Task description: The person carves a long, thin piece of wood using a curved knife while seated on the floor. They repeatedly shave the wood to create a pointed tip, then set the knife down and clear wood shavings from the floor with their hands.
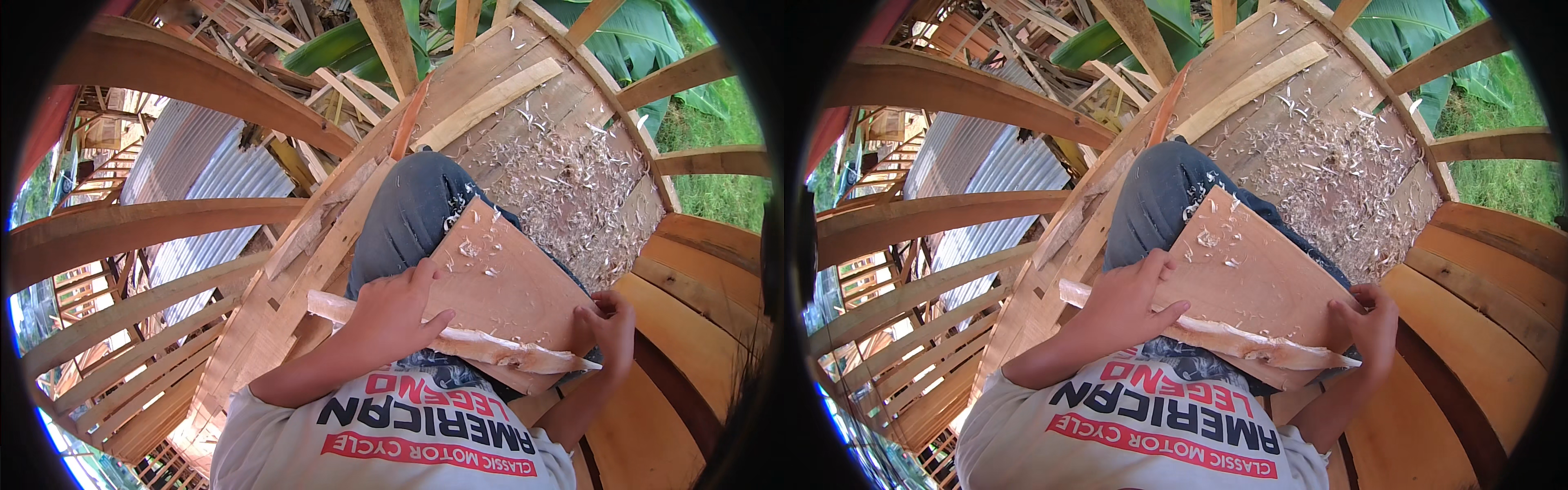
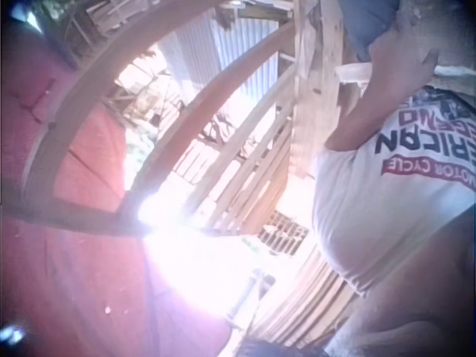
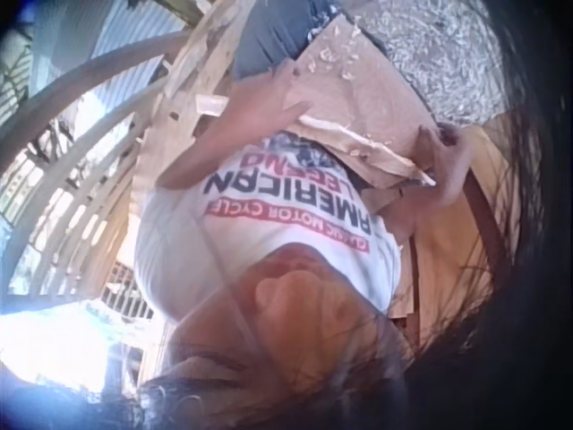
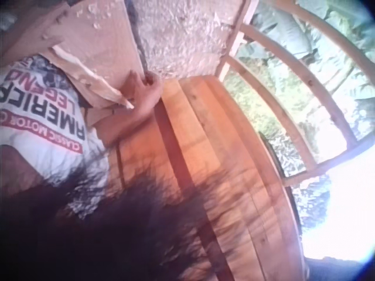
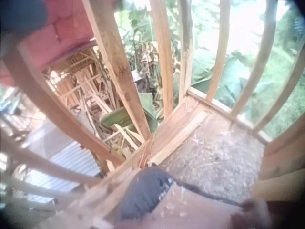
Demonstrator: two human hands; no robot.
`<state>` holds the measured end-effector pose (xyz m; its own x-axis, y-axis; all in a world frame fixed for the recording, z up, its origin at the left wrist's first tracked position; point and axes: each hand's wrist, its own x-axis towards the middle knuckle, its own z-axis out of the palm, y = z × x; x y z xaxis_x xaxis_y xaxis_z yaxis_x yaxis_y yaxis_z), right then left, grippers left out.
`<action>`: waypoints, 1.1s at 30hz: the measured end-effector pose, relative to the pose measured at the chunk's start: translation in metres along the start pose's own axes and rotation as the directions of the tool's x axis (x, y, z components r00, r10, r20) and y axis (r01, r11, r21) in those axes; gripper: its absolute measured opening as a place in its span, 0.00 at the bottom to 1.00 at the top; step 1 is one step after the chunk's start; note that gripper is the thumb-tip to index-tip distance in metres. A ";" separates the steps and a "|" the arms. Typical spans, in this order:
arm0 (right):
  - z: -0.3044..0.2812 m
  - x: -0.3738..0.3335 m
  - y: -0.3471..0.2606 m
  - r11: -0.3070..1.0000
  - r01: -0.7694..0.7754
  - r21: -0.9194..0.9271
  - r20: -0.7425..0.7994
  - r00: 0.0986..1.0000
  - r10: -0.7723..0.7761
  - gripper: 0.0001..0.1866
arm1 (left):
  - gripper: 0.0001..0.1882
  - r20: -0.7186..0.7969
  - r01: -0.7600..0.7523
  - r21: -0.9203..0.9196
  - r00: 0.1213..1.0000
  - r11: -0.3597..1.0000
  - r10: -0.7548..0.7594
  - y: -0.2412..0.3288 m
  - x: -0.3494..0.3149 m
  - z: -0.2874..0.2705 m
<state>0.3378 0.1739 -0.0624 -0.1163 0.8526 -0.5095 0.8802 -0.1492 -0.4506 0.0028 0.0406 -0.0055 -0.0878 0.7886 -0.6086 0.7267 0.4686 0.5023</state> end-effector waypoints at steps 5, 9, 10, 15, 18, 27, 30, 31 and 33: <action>0.003 0.016 0.008 0.998 0.022 0.053 0.216 0.976 -0.033 0.22 | 0.31 -0.170 -0.057 0.183 0.981 0.981 0.089 -0.028 0.009 0.017; 0.007 0.019 -0.001 0.999 -0.004 0.054 0.226 0.974 -0.008 0.21 | 0.33 0.165 0.091 -0.167 0.984 0.982 -0.063 -0.013 0.003 -0.004; 0.008 0.018 -0.004 1.000 0.021 0.006 0.185 0.982 -0.022 0.21 | 0.33 0.111 0.075 -0.203 0.992 0.976 -0.053 -0.015 0.002 0.001; 0.015 0.012 0.012 0.995 0.075 0.066 0.108 0.991 -0.082 0.16 | 0.33 -0.189 -0.047 -0.316 0.982 0.947 -0.014 -0.032 -0.013 0.045; 0.017 0.012 0.018 0.988 0.127 0.087 0.086 0.987 -0.135 0.16 | 0.32 -0.241 -0.066 -0.380 0.970 0.923 -0.030 -0.037 -0.015 0.044; 0.030 0.008 -0.002 0.979 0.127 0.159 0.058 0.989 -0.138 0.19 | 0.35 -0.313 -0.022 -0.101 0.950 0.995 -0.011 -0.023 -0.016 0.010; 0.031 0.006 -0.007 0.990 0.046 0.136 0.038 0.998 -0.051 0.23 | 0.36 -0.262 -0.014 -0.076 0.965 0.997 -0.006 -0.021 -0.008 0.002; 0.029 0.004 -0.009 0.992 0.038 0.120 0.049 0.998 -0.044 0.23 | 0.35 -0.238 -0.020 -0.079 0.971 0.997 0.001 -0.022 -0.008 -0.003; 0.028 0.003 -0.012 0.995 0.037 0.094 0.095 0.994 -0.046 0.23 | 0.35 -0.181 -0.026 -0.036 0.983 0.999 0.019 -0.020 -0.007 -0.012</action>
<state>0.3143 0.1642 -0.0786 -0.2002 0.8072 -0.5552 0.8280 -0.1636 -0.5363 -0.0196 0.0305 -0.0037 -0.1959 0.8565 -0.4776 0.7037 0.4620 0.5398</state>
